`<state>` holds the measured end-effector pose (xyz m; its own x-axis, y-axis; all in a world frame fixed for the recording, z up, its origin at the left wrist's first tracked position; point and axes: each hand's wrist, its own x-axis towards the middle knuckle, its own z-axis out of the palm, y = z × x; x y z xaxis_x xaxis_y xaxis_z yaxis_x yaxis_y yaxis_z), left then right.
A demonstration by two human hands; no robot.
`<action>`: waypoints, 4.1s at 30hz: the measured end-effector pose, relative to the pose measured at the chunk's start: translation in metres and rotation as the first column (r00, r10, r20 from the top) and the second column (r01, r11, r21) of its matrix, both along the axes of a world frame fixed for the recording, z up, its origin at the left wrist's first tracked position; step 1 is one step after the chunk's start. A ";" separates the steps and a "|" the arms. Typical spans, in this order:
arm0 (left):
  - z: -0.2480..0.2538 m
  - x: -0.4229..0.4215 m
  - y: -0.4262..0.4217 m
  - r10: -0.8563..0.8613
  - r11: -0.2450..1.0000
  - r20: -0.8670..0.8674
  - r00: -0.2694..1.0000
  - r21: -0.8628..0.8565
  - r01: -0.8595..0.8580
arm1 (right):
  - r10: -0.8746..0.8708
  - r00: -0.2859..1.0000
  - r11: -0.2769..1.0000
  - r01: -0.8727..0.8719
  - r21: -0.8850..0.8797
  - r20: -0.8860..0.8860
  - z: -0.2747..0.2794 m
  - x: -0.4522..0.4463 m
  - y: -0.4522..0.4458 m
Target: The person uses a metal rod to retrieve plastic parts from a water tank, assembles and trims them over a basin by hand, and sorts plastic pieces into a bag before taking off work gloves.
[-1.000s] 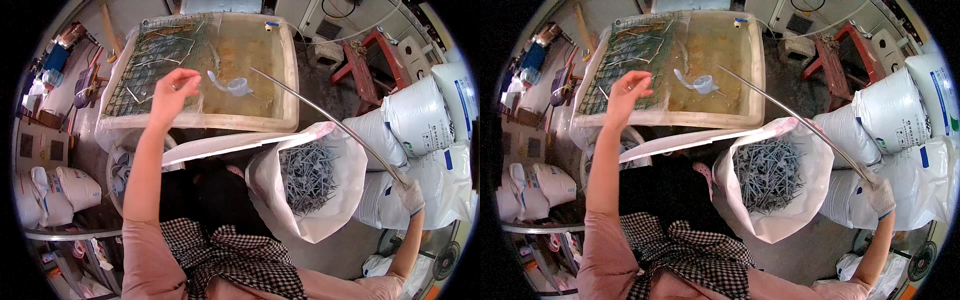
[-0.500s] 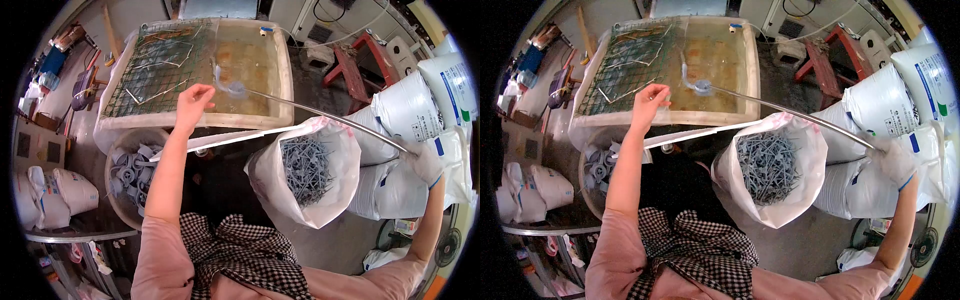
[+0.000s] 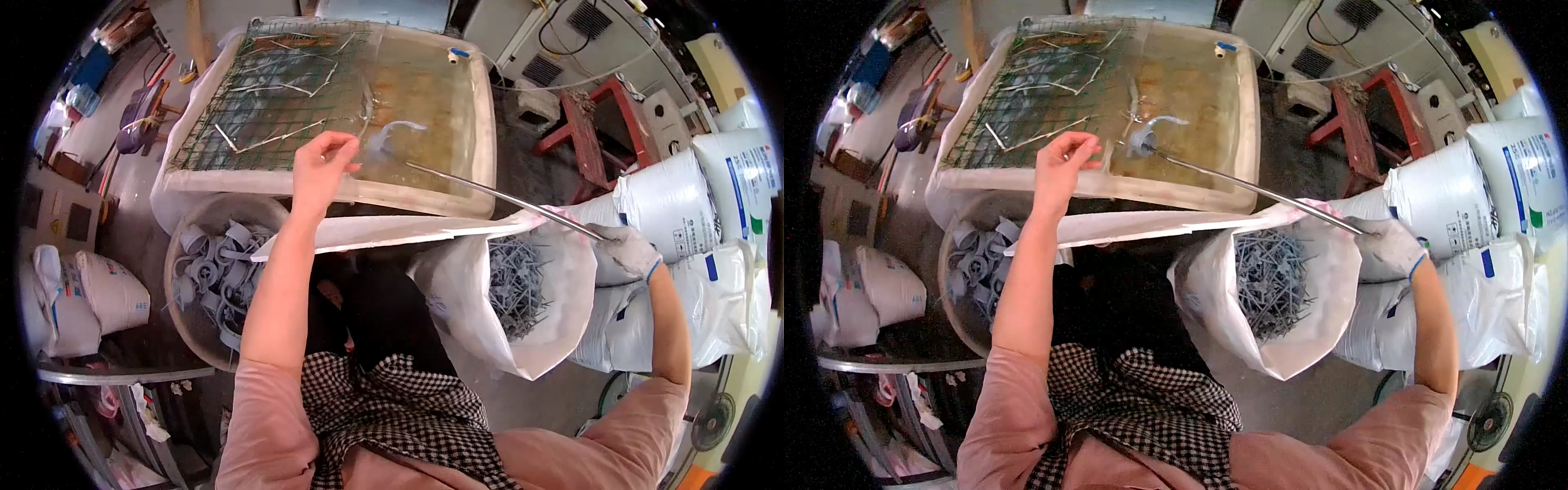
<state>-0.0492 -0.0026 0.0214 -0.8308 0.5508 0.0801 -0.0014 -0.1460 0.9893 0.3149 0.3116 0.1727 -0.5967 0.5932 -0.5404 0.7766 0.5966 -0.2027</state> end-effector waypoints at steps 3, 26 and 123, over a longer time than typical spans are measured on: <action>0.001 0.004 -0.001 0.005 1.000 -0.016 1.000 -0.029 -0.006 | -0.021 1.000 0.999 0.020 -0.030 -0.019 -0.032 -0.018 0.006; -0.007 0.005 0.010 -0.088 0.976 -0.051 0.995 -0.206 0.076 | 0.353 0.914 0.893 -0.392 -0.219 -0.199 -0.183 -0.243 0.050; -0.061 0.121 -0.497 0.356 0.030 -0.471 0.807 -0.857 -0.514 | 0.914 0.199 0.404 -0.486 0.775 -0.352 -0.053 -0.250 -0.032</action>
<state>0.0722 -0.4998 -0.0395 -0.9768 -0.2045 -0.0639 -0.2140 0.9191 0.3309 0.0648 0.2800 0.1202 -0.8671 -0.3148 0.3861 -0.3075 0.9480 0.0824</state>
